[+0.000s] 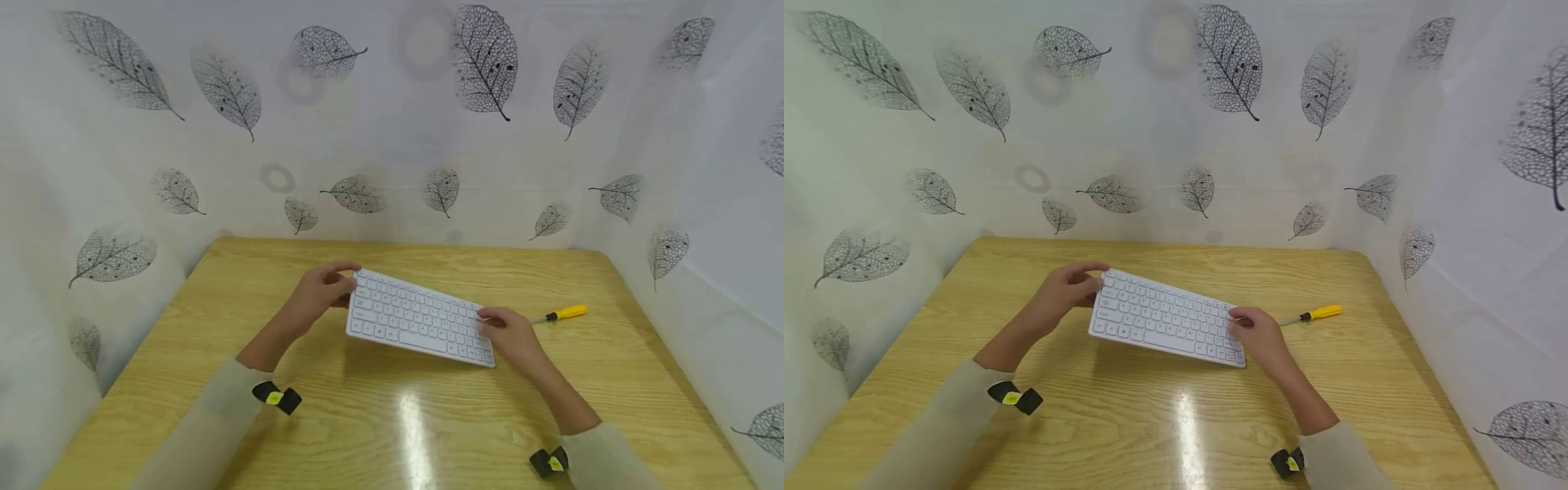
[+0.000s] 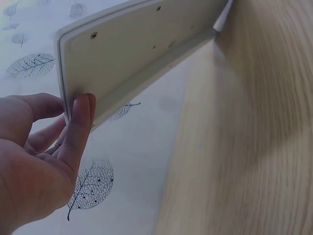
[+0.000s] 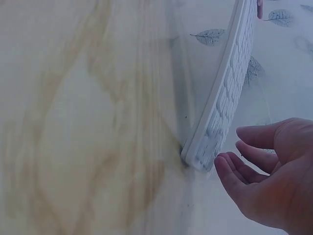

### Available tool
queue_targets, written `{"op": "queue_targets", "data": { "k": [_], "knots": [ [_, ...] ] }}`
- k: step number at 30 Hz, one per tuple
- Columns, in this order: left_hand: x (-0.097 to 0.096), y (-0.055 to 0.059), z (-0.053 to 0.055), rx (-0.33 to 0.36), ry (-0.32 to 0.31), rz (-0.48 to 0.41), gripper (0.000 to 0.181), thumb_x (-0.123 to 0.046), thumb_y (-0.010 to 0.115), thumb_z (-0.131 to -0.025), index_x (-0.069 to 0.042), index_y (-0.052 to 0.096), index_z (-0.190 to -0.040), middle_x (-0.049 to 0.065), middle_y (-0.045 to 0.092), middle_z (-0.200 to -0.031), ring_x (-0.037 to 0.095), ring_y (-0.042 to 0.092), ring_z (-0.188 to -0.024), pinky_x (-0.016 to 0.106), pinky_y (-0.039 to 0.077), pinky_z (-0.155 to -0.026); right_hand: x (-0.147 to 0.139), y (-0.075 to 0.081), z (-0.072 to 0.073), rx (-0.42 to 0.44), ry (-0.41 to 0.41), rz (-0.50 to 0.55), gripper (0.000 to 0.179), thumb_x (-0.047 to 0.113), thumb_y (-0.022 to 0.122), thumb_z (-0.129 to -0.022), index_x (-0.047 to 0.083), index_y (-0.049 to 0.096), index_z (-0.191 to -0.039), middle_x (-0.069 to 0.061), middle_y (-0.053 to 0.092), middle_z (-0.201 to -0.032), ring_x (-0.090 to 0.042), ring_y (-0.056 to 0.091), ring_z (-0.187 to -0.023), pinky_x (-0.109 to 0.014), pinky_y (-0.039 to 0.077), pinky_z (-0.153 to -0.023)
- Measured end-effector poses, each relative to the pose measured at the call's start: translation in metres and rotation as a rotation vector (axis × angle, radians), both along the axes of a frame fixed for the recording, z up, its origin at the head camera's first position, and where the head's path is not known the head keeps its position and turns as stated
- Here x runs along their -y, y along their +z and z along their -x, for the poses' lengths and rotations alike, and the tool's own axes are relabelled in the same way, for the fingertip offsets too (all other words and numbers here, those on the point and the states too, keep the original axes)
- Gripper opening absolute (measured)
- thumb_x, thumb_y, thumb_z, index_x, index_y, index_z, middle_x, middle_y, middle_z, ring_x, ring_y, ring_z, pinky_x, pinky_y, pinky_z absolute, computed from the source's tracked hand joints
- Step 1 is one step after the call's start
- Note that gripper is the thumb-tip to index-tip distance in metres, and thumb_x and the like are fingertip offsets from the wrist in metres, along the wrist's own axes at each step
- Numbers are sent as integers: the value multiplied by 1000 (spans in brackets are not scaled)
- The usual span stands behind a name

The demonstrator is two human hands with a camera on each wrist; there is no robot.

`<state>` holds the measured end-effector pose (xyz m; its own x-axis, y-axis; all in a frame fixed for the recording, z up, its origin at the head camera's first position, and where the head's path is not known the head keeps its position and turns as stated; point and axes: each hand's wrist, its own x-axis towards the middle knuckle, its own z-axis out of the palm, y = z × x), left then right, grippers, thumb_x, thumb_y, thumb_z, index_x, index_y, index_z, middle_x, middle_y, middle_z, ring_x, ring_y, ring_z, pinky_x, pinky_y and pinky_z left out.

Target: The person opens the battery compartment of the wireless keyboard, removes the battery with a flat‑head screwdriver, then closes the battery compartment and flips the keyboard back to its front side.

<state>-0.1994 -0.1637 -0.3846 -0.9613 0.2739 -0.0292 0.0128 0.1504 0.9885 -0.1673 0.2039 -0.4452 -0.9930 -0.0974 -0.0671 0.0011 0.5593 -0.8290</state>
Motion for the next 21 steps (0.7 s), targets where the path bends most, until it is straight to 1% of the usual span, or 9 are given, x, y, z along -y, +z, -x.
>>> {"op": "queue_targets", "data": {
  "k": [5,7,13,15,19,21],
  "knots": [
    [-5,7,-1,-18,-6,-15,36,-17,58,-94,-9,55,-128,20,61,-102,30,67,-87,37,54,-77,20,14,-5,-63,35,51,32,15,62,-91,7,61,-122,-9,59,-121,-24,57,-106,-39,48,-90],
    [-7,10,-1,-21,-10,-23,37,-17,58,-94,-8,55,-129,20,61,-102,30,67,-87,37,54,-77,29,21,-8,-102,63,67,31,15,63,-91,7,61,-121,-9,59,-120,-24,57,-106,-40,48,-90],
    [-16,22,-1,-34,-19,-51,38,-18,60,-93,-6,56,-129,20,61,-102,29,67,-85,37,55,-77,59,42,-17,-215,185,81,27,22,64,-91,13,64,-116,0,58,-122,-21,55,-110,-42,46,-93],
    [-19,27,-1,-40,-21,-64,38,-17,60,-92,-6,56,-128,21,60,-101,29,67,-84,38,54,-77,71,50,-20,-259,219,79,25,23,65,-91,16,66,-114,3,58,-123,-19,53,-115,-43,45,-94],
    [-22,37,0,-53,-20,-56,36,-15,60,-93,-5,58,-127,21,59,-98,28,67,-82,38,55,-77,92,65,-24,-341,286,94,23,25,66,-90,18,67,-112,5,57,-124,-17,49,-120,-43,42,-97],
    [-23,42,0,-57,-20,-49,35,-13,59,-93,-5,58,-127,21,59,-97,28,68,-82,37,55,-76,101,71,-25,-373,305,98,24,28,65,-91,18,67,-112,5,56,-126,-16,47,-123,-43,41,-98]
  ]
}}
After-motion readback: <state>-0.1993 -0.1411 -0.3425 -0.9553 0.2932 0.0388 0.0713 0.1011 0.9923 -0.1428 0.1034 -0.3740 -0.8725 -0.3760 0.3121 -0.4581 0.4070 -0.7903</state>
